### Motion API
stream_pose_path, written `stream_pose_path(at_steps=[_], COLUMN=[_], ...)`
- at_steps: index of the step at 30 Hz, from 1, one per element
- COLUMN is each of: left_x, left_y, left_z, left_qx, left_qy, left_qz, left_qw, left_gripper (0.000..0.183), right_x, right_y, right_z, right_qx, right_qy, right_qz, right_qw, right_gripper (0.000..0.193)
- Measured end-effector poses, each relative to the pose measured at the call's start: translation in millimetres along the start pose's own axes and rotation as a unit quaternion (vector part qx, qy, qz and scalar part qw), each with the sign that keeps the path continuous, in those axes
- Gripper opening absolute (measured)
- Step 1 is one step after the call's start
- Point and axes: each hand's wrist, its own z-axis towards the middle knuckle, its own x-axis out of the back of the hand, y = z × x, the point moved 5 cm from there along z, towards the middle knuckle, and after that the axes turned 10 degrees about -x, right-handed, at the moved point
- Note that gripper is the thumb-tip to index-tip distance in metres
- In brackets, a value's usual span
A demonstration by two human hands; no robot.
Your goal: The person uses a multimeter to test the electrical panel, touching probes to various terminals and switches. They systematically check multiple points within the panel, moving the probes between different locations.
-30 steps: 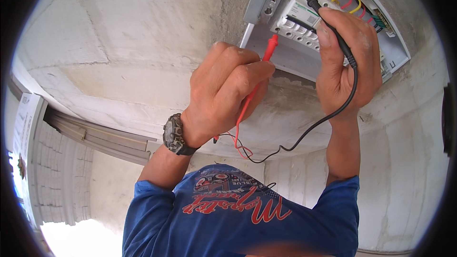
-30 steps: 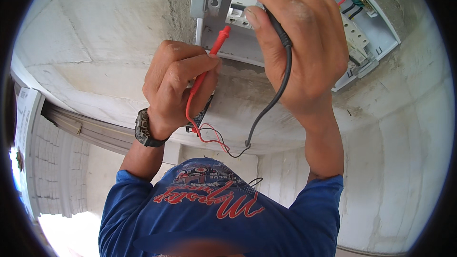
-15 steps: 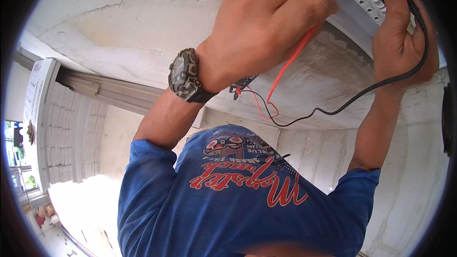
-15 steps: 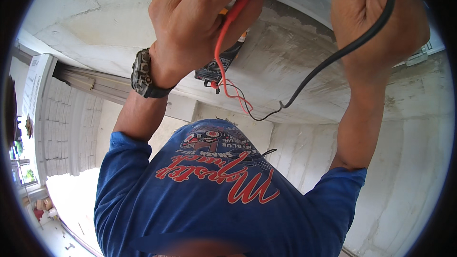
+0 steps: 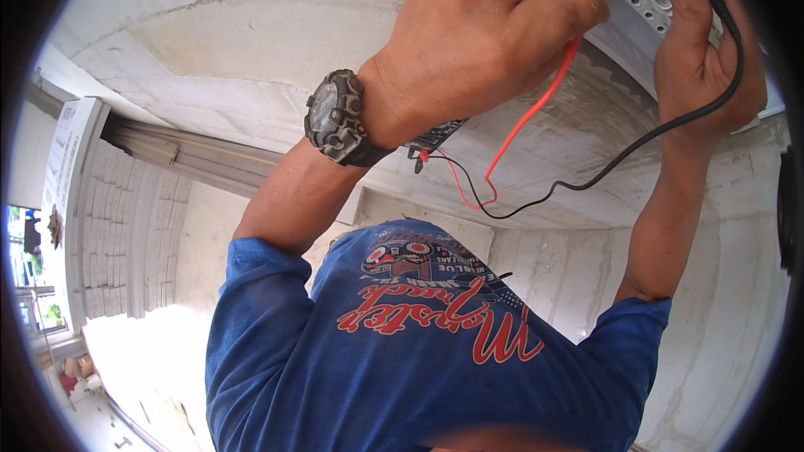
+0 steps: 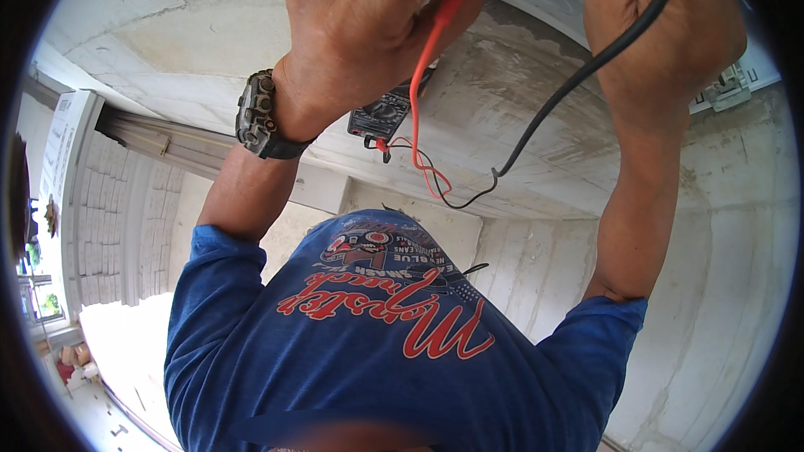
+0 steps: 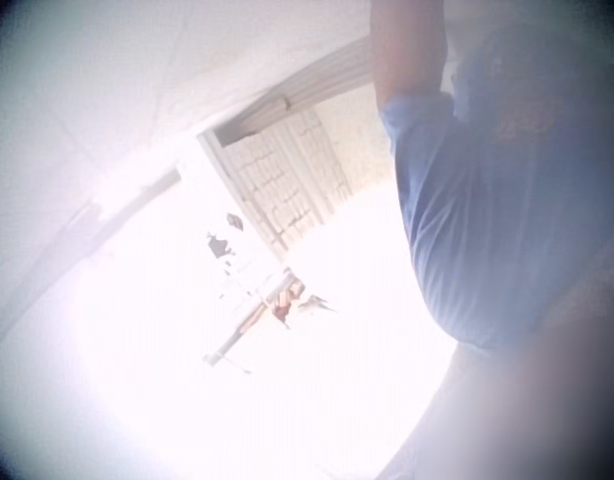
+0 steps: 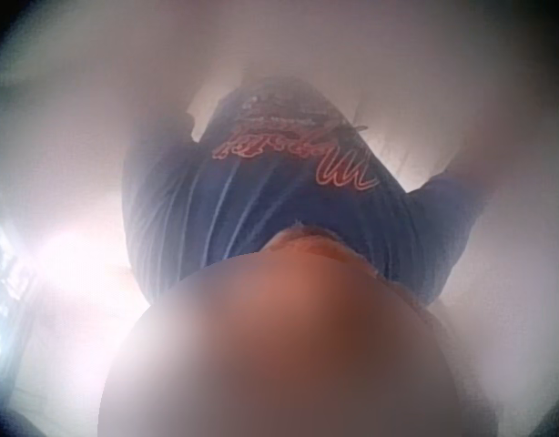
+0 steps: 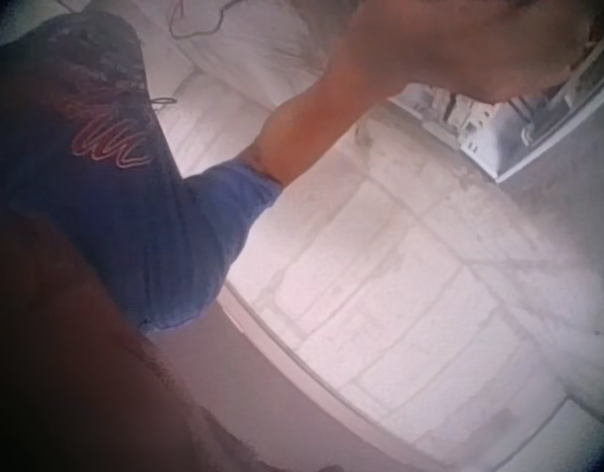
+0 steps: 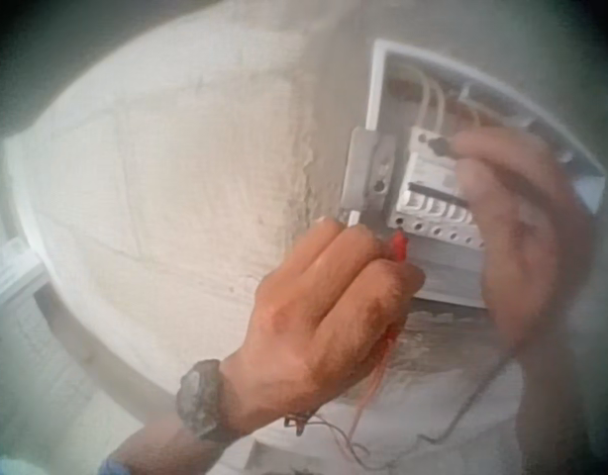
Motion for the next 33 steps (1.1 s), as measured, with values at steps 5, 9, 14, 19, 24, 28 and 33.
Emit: stream_pose_path(at_steps=[5,9,14,19,24,28,33], left_x=[-4,-5,-7,3,21,32,39], left_y=[1,0,-4,-2,34,51,48], left_z=[2,1,-3,-4,-9,-16,-19], left_qx=[-0.003,0.009,0.021,0.023,0.129,0.177,0.185], left_qy=[0.006,0.069,0.043,0.016,-0.021,-0.005,0.002], left_qz=[0.0,-0.032,-0.023,-0.019,-0.006,-0.032,-0.02], left_qw=[1.0,0.997,0.999,0.999,0.991,0.984,0.983], left_gripper=[0.031,0.029,0.026,0.029,0.037,0.042,0.045], right_x=[6,8,5,6,19,15,12], right_y=[11,15,15,9,14,10,-2], right_z=[1,1,1,-3,-5,-6,-12], right_qx=[-0.025,0.031,-0.047,-0.017,0.074,0.136,0.117], right_qy=[-0.052,-0.023,-0.032,-0.029,-0.049,-0.008,-0.032], right_qz=[-0.084,-0.054,-0.054,-0.005,-0.017,0.034,0.023], right_qw=[0.995,0.998,0.997,0.999,0.996,0.99,0.992], right_gripper=[0.017,0.017,0.018,0.018,0.02,0.023,0.024])
